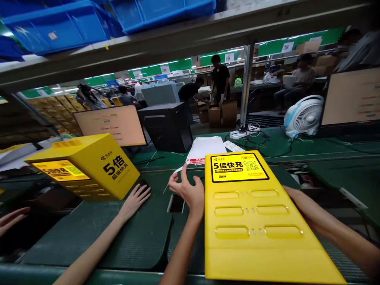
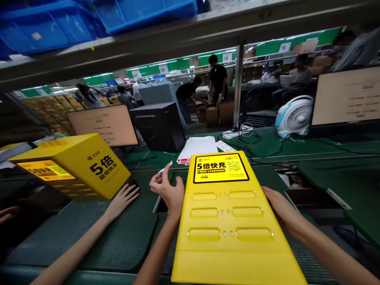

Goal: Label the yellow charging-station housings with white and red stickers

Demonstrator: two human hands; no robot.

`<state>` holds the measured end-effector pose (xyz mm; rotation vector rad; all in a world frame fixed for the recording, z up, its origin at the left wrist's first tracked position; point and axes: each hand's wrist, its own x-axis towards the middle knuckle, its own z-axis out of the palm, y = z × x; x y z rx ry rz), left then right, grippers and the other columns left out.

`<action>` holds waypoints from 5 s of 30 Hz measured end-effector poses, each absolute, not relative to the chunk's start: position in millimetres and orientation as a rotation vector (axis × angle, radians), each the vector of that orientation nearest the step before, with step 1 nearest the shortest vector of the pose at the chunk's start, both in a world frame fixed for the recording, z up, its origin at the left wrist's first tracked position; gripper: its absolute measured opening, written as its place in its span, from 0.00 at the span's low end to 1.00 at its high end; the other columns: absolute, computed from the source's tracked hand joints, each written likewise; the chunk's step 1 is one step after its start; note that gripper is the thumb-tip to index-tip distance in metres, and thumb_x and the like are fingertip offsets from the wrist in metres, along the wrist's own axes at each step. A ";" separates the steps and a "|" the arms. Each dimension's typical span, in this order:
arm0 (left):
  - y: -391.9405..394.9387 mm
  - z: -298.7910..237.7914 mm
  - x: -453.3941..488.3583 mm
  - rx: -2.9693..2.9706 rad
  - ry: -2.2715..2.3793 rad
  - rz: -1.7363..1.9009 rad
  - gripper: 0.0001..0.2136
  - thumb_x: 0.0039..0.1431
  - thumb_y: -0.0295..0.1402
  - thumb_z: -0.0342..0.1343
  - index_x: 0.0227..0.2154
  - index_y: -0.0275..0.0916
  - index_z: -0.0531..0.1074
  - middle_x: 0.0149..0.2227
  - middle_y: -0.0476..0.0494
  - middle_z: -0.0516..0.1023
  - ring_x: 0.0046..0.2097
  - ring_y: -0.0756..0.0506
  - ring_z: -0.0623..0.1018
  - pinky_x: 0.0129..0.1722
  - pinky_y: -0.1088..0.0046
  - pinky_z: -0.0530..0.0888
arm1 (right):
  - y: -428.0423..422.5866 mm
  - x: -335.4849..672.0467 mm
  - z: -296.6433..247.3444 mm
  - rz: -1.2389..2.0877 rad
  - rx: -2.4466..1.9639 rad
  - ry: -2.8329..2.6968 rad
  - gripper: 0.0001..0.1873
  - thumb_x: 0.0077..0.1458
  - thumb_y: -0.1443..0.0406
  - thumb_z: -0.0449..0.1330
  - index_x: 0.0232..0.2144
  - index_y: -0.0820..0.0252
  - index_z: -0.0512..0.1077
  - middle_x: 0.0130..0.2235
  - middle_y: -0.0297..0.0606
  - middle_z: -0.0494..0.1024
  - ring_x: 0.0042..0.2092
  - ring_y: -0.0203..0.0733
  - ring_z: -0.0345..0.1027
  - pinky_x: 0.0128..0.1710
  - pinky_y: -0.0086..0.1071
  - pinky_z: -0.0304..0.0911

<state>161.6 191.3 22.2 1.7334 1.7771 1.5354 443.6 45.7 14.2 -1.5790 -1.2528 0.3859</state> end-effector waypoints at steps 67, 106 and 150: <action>159.7 58.9 163.1 1.435 0.999 1.070 0.09 0.54 0.37 0.67 0.32 0.37 0.76 0.31 0.49 0.77 0.33 0.51 0.74 0.33 0.78 0.70 | 40.4 422.3 65.1 0.316 -1.596 -0.884 0.14 0.48 0.56 0.76 0.36 0.56 0.86 0.38 0.40 0.84 0.40 0.46 0.77 0.37 0.30 0.72; 146.9 34.2 185.5 2.310 1.356 1.143 0.05 0.62 0.22 0.60 0.32 0.36 0.74 0.32 0.48 0.76 0.35 0.48 0.76 0.35 0.73 0.68 | 57.2 426.8 28.6 0.138 -1.936 -1.037 0.04 0.52 0.63 0.72 0.32 0.55 0.83 0.30 0.30 0.82 0.30 0.41 0.74 0.29 0.33 0.64; 146.0 34.1 187.4 2.172 1.392 1.145 0.06 0.60 0.20 0.60 0.31 0.37 0.76 0.32 0.49 0.77 0.35 0.48 0.77 0.35 0.72 0.70 | 58.8 424.8 34.8 0.165 -2.003 -0.989 0.04 0.50 0.65 0.73 0.31 0.57 0.84 0.27 0.31 0.80 0.28 0.41 0.72 0.29 0.33 0.59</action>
